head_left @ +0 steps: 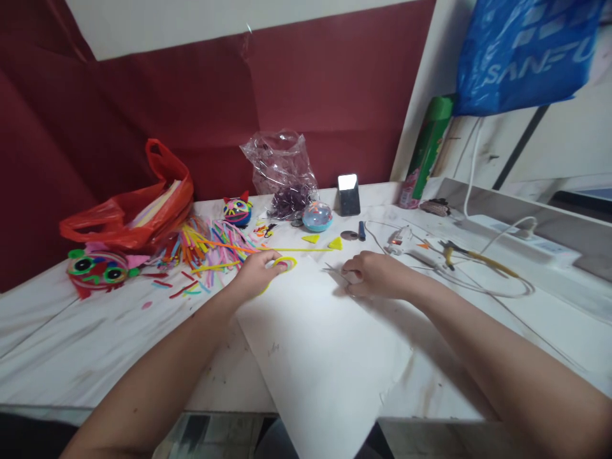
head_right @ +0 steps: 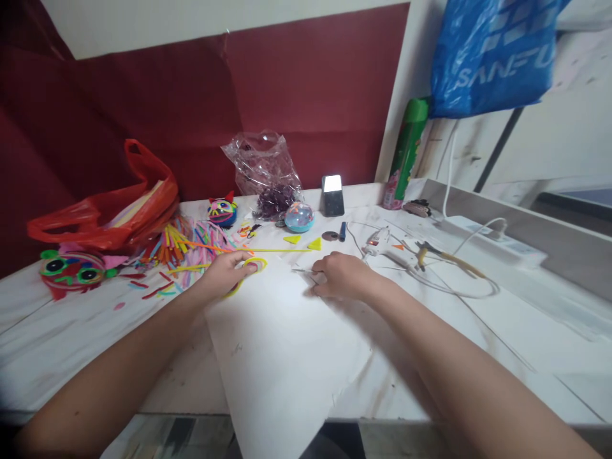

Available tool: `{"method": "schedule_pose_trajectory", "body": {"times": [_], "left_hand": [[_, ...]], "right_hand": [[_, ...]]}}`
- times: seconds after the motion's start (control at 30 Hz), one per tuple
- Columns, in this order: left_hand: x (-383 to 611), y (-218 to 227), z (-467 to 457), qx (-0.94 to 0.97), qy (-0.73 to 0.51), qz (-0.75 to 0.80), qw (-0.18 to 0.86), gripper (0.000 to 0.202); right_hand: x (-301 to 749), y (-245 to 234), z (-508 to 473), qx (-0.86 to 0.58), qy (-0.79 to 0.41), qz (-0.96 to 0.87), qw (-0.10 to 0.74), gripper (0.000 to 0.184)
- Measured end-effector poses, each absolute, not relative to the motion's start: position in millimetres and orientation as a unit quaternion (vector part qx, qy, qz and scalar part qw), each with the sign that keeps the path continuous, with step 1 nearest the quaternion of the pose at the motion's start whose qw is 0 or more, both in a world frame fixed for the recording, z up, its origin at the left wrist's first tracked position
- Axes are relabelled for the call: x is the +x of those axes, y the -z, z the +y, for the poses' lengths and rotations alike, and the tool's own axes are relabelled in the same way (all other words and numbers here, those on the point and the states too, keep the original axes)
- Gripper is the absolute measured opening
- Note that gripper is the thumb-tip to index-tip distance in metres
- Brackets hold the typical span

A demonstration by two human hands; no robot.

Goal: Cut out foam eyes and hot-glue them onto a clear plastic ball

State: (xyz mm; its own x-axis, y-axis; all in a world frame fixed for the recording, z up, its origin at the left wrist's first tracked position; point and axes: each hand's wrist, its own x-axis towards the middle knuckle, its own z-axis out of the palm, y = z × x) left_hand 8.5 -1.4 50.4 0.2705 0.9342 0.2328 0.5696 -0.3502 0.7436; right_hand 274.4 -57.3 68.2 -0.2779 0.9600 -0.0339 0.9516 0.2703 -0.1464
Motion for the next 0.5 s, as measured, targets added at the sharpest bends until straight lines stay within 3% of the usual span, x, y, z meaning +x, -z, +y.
{"method": "schedule_pose_trajectory", "body": {"times": [0.27, 0.37, 0.5], "left_hand": [[16.6, -48.0, -13.3, 0.851, -0.293, 0.419, 0.12, 0.022], [16.4, -48.7, -13.1, 0.845, -0.298, 0.427, 0.12, 0.024], [13.1, -48.0, -7.4, 0.83, -0.292, 0.448, 0.16, 0.027]], "right_hand": [[270.2, -64.4, -56.8, -0.577, -0.072, -0.813, 0.007, 0.028], [271.5, -63.7, -55.1, -0.566, -0.072, -0.821, 0.009, 0.019], [272.3, -63.5, -55.0, -0.553, -0.096, -0.827, 0.028, 0.022]]}}
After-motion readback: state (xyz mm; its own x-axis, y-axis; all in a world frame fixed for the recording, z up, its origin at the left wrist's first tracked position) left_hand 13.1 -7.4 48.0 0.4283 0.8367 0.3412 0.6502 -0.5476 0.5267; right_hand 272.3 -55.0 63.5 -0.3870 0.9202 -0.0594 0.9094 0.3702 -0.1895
